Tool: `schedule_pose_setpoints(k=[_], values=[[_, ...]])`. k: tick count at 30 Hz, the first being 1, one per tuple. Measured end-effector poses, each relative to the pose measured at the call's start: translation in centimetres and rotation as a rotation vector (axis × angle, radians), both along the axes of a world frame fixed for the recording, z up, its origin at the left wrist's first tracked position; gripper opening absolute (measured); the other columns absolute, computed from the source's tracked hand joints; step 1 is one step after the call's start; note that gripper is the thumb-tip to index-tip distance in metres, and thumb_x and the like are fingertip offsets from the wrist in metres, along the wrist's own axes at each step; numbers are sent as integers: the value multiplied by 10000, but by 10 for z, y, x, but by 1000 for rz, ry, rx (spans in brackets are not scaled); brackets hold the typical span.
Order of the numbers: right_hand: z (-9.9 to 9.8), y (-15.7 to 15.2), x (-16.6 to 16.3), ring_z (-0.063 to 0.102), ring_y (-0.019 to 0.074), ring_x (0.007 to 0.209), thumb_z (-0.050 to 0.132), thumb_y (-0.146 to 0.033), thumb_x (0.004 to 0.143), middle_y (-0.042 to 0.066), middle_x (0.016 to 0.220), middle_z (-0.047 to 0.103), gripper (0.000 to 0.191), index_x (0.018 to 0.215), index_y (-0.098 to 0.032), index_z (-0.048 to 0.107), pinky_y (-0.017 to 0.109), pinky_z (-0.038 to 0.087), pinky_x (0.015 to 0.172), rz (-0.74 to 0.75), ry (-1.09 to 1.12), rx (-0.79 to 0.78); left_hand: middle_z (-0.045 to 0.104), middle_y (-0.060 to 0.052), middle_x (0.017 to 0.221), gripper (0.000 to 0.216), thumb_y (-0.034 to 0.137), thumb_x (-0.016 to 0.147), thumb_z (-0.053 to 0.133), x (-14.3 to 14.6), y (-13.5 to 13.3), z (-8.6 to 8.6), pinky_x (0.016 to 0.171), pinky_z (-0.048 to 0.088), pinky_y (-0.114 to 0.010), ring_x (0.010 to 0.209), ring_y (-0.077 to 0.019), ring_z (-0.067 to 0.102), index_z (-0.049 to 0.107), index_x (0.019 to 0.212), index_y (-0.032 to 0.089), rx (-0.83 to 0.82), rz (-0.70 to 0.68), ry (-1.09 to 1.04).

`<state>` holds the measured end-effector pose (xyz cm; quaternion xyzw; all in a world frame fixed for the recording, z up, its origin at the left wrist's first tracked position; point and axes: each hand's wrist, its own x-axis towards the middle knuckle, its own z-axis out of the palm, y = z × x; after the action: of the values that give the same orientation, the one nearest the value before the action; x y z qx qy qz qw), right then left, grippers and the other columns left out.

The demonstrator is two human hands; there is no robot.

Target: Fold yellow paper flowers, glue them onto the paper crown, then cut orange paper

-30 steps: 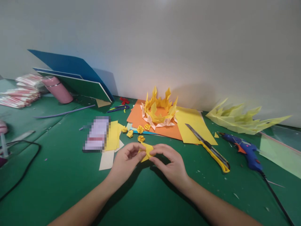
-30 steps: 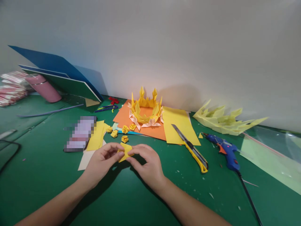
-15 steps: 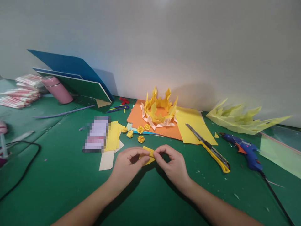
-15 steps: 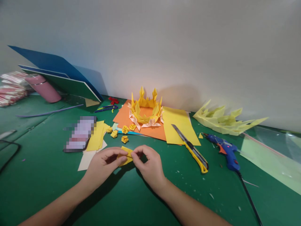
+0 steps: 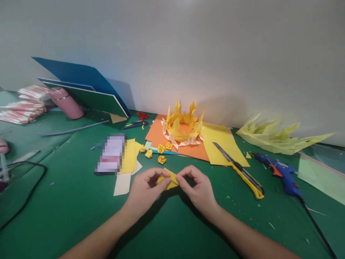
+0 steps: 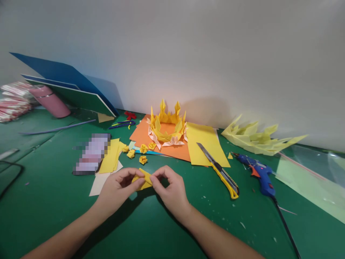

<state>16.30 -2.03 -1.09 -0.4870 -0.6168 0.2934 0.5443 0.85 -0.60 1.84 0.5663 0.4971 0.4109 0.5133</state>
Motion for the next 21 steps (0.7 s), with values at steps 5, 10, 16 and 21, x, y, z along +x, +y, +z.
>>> schedule_pose_setpoints(k=[5,10,16,21], values=[[-2,0,-1,582,117,586,657,-244,723,-21,666,602,103,767,-210,570,224,499,560,102,92,-5,597,28,573,89,265,628,695,0,0,4,503,450,-231,510,-104,514,648,656,195,-42,18,-19],[-2,0,-2,572,112,588,638,-224,738,-22,662,590,75,750,-207,566,220,491,563,109,93,-25,630,18,598,85,264,630,696,0,0,3,512,472,-235,509,-104,533,659,669,197,-46,14,-26],[0,1,0,578,126,602,626,-265,765,-9,646,616,97,698,-201,595,239,482,579,93,60,-79,698,-17,721,64,273,690,675,-3,-2,-1,616,516,-276,643,-152,621,686,708,213,28,-12,46],[-1,1,0,564,128,591,611,-291,773,-7,638,618,120,694,-204,588,247,469,565,83,72,-115,715,-28,774,59,272,711,675,-5,-2,-4,638,527,-289,681,-167,641,694,729,220,90,-30,85]])
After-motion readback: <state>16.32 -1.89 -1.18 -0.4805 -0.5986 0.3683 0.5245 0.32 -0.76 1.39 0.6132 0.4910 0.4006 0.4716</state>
